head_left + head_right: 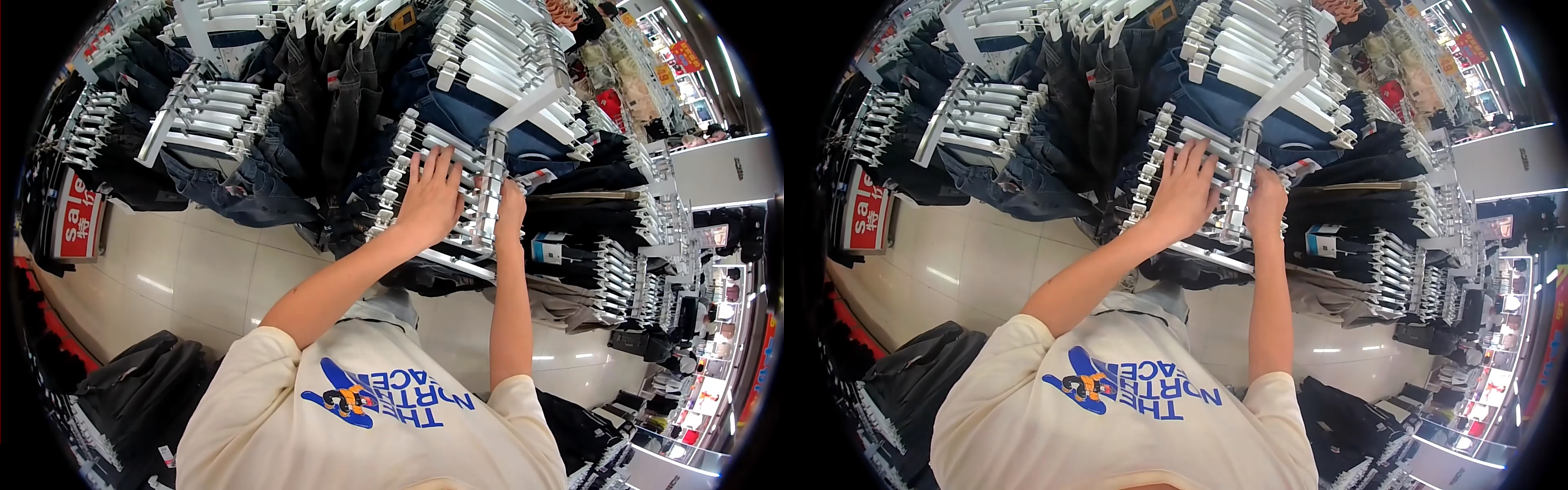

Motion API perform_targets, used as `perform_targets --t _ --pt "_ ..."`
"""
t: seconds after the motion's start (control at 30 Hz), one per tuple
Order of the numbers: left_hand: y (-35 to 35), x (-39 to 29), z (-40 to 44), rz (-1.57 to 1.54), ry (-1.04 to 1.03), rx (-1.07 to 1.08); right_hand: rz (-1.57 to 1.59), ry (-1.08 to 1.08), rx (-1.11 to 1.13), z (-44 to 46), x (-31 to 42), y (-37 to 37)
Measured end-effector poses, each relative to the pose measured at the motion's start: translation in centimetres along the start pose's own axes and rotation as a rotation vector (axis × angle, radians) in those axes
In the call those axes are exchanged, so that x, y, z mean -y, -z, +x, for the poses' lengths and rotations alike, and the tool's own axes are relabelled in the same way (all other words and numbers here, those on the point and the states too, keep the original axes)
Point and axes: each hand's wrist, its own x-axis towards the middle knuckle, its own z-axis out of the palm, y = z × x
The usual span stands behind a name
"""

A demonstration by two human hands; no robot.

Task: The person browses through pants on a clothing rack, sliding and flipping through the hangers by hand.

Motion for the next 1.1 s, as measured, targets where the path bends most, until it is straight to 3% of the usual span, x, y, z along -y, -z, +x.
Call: perform_targets --t 1.1 --pt "0.9 0.0 0.6 0.061 -0.035 0.042 0.065 0.047 -0.026 -0.6 2.3 1.3"
